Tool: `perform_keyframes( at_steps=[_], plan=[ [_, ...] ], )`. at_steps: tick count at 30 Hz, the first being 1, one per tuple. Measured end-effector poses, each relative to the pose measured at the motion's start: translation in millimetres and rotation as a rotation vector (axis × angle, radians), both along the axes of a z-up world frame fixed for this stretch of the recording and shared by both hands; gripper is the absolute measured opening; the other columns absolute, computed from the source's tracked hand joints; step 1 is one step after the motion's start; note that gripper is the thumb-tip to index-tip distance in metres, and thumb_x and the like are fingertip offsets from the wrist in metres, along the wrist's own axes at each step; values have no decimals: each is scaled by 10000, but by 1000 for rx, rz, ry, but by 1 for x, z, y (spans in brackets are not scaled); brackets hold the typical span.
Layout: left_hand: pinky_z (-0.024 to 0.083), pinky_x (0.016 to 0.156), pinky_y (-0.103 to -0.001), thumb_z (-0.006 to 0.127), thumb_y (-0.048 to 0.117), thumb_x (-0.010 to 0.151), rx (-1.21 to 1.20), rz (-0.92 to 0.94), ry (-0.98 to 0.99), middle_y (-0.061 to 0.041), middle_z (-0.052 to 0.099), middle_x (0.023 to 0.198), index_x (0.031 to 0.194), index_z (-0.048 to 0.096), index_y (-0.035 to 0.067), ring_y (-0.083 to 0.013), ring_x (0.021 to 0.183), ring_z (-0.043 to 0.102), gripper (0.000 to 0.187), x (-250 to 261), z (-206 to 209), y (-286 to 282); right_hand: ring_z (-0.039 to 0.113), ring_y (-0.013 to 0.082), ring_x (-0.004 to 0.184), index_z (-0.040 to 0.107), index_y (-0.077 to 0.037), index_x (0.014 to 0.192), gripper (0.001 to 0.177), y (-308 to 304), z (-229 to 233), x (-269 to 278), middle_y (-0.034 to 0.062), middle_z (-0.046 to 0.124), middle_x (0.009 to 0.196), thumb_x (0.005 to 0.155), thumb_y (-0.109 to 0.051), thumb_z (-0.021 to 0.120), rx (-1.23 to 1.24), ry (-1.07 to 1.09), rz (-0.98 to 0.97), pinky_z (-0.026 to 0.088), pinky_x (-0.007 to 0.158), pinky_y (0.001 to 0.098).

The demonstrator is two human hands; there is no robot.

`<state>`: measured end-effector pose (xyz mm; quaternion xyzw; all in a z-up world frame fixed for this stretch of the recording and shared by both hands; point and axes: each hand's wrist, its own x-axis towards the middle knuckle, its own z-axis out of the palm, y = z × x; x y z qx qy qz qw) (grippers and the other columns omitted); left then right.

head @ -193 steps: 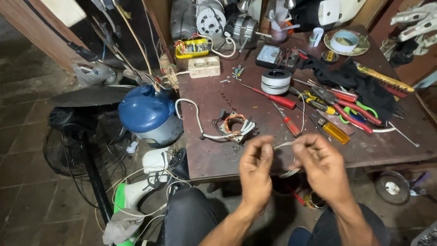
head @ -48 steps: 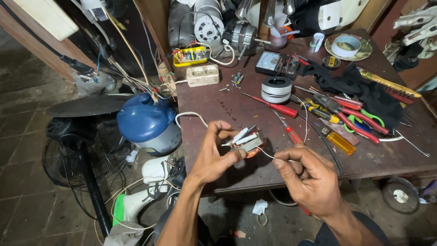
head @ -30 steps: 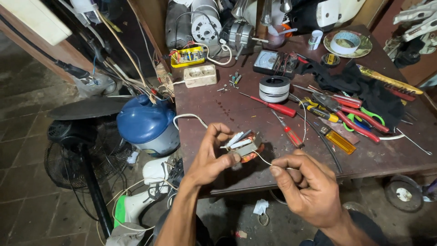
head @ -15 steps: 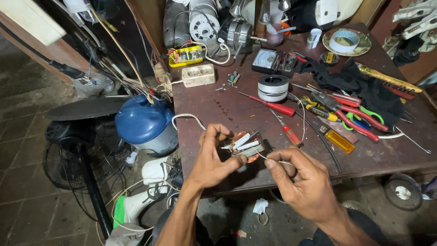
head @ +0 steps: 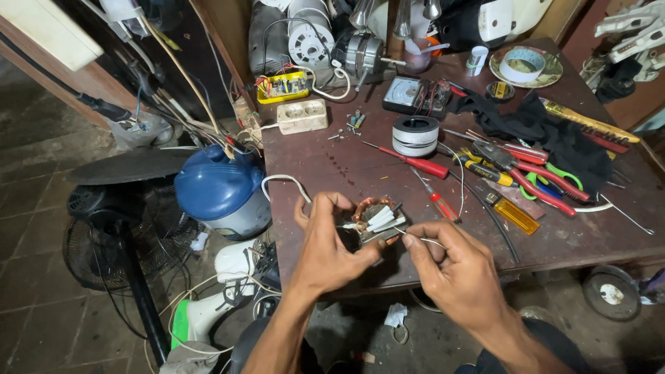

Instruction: The person works on a small electrical component, likely a motor, at a cluttered workbench. They use pliers to strip wires and a lighter to heat the wire ends, then wrap the connections with white tape.

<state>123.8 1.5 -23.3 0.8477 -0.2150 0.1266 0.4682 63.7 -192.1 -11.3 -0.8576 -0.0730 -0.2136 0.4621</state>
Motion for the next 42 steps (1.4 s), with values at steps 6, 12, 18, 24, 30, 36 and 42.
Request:
perform_keyframes(
  at_steps=[6, 12, 18, 24, 30, 36, 42],
  plan=[
    [109, 1138, -560, 719, 436, 628, 158, 219, -252, -18, 470, 913, 975, 449, 99, -207, 928, 531, 554, -4, -5, -11, 635, 55, 652, 781, -135, 914, 123, 5, -18, 17, -46, 789, 845, 844, -229, 744, 154, 253, -172, 511, 637, 241],
    [141, 1087, -669, 658, 441, 735, 293, 268, -389, -13, 597, 897, 933, 471, 75, -286, 997, 527, 456, -7, -11, -18, 321, 47, 450, 806, -115, 958, 167, 2, -25, 27, -8, 658, 577, 838, -227, 779, 328, 462, -193, 242, 443, 220],
    [127, 1079, -697, 669, 427, 714, 311, 256, -358, 0, 609, 891, 924, 462, 79, -276, 979, 525, 456, -7, -13, -19, 652, 136, 691, 756, 2, 991, 211, 1, -22, 32, 94, 727, 802, 788, -11, 815, 554, 538, -145, 561, 632, 245],
    [122, 1065, -737, 691, 386, 667, 373, 207, -326, -41, 523, 790, 911, 466, 70, -300, 938, 497, 458, -8, -12, -17, 647, 181, 623, 618, -29, 1047, 371, 1, -34, 38, 130, 748, 832, 747, 32, 828, 531, 553, -146, 549, 603, 290],
    [90, 1079, -726, 676, 361, 669, 406, 171, -276, -53, 538, 819, 917, 443, 105, -314, 991, 479, 426, -9, -5, -11, 608, 122, 638, 653, -66, 1055, 382, 3, -34, 38, 76, 781, 864, 717, -34, 829, 407, 568, -211, 504, 667, 239],
    [242, 942, -506, 431, 337, 898, 288, -20, -185, -76, 635, 1138, 1092, 568, 85, -278, 1133, 443, 346, -1, 22, 1, 583, 112, 610, 641, -73, 1031, 397, 6, -38, 39, 93, 763, 838, 698, -15, 850, 431, 511, -212, 483, 625, 225],
    [488, 819, -514, 544, 94, 920, 367, -376, 27, -201, 701, 1106, 1138, 520, 11, -407, 986, 640, 235, 16, 44, -1, 585, 113, 622, 663, -88, 1022, 386, 8, -30, 35, 65, 779, 854, 698, -94, 873, 336, 542, -245, 487, 648, 235]
  ],
)
